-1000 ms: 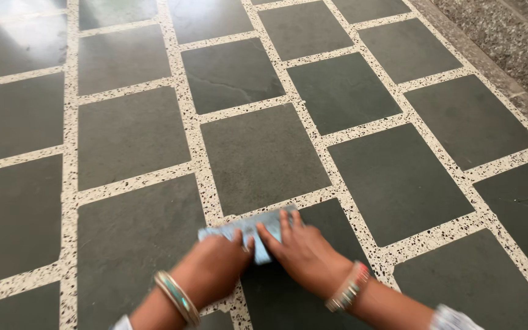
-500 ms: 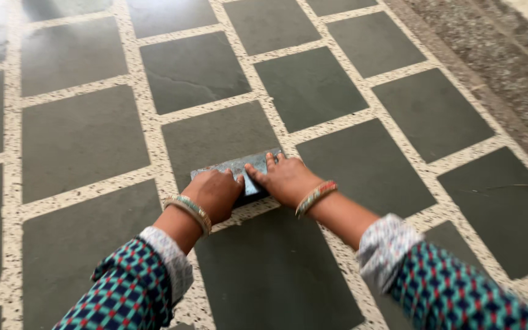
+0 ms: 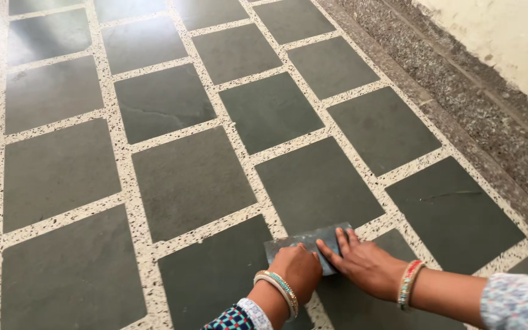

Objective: The person rubs the tiled floor and the wall base with a piece of sandpaper held in both hands.

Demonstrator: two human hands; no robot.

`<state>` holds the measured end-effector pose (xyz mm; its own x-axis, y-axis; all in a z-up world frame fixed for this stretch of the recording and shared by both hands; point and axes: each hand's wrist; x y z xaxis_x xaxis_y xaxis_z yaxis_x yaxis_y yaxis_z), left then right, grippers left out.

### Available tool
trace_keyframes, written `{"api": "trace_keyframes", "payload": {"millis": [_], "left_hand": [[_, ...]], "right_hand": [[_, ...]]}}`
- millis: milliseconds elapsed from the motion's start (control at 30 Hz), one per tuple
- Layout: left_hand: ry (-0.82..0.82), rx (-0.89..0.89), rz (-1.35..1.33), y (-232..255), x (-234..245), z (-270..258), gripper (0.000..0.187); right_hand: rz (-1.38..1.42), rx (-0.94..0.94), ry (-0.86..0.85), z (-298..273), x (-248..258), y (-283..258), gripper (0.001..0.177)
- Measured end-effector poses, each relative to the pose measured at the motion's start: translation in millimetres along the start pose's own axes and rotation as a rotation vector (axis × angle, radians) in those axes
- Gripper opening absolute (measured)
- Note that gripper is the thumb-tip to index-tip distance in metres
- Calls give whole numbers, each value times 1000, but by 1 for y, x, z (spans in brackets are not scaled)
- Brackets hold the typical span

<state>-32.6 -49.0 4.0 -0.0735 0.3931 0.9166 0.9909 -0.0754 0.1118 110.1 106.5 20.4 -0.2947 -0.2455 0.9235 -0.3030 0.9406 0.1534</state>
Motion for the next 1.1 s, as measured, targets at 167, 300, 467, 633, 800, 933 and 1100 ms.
{"api": "trace_keyframes", "payload": {"millis": [167,300,467,633,800,933,1100], "left_hand": [[100,169,241,-25,-13,49,51],[50,343,111,-78,8,80,41],[46,379,40,-88,43,87,35],[-82,361,-8,-47,62,57,37],[-89,217,-168,5,60,26,59],[-106,165,-65,7,60,39,70],[6,215,39,-37,61,80,52]], "right_hand": [[116,-167,-175,35,-8,50,75],[80,-269,42,78,-32,92,71],[136,-347,97,95,-42,115,66],[165,-207,86,55,-24,96,59],[188,-140,-116,-3,-16,51,62],[61,-126,-119,-4,-29,47,63],[109,-276,85,30,-53,101,63]]}}
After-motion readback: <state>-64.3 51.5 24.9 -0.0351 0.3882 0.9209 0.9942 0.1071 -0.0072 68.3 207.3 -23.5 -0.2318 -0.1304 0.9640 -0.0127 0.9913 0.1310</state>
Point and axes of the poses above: each hand's wrist, its own z-axis towards the middle knuckle, its own x-axis out of the back of the hand, y = z × x, and after that the axes turned 4 degrees about z, right-handed
